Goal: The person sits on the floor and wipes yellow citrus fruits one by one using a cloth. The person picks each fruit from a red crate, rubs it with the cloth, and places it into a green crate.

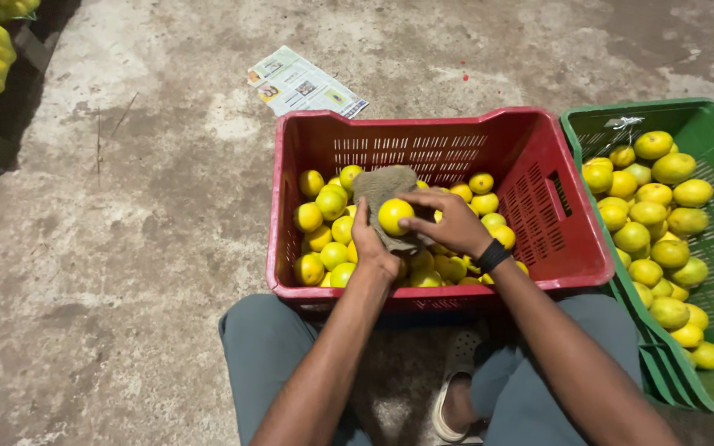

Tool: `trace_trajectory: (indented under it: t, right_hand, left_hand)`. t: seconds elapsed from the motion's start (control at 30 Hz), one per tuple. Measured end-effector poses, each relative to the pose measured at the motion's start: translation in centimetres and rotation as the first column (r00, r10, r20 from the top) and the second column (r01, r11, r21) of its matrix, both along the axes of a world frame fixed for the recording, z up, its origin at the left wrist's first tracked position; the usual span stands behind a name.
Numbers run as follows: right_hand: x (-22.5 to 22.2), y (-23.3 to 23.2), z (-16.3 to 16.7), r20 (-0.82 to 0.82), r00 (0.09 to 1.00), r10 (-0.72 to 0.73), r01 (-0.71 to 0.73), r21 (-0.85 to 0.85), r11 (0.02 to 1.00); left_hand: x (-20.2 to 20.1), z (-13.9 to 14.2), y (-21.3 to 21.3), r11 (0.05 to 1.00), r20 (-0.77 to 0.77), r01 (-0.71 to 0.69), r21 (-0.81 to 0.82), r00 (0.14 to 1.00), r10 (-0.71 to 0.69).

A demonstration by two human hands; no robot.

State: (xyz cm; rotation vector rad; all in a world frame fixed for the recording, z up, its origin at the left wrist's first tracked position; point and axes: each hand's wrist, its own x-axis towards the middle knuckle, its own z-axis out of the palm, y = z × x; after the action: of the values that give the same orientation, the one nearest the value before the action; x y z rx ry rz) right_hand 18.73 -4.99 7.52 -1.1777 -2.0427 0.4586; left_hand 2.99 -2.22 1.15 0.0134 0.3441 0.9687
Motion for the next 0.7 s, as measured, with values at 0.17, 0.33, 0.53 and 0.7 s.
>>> trace_trajectory:
  t: [0.17, 0.33, 0.53, 0.7]
  right_hand:
    - [-0.9, -0.3, 0.7, 0.048, 0.994, -0.099, 0.092, 0.131, 0.987]
    - [0.0, 0.0, 0.8, 0.080, 0.996, -0.050, 0.052, -0.030, 0.998]
    - [0.7, -0.2, 0.9, 0.109, 0.991, -0.075, 0.099, -0.236, 0.967]
    - [-0.9, -1.0, 2.0, 0.124, 0.988, -0.088, 0.064, 0.186, 0.981]
  left_hand:
    - [-0.2, 0.6, 0.0, 1.000, 0.033, -0.018, 0.004, 0.999, 0.018]
    - [0.0, 0.1, 0.0, 0.999, -0.032, -0.039, -0.036, 0.999, 0.038]
    - [0.1, -0.2, 0.1, 0.999, -0.014, -0.025, -0.047, 1.000, 0.025]
    - [-0.2, 0.6, -0.3, 0.997, -0.046, -0.020, -0.076, 0.999, 0.016]
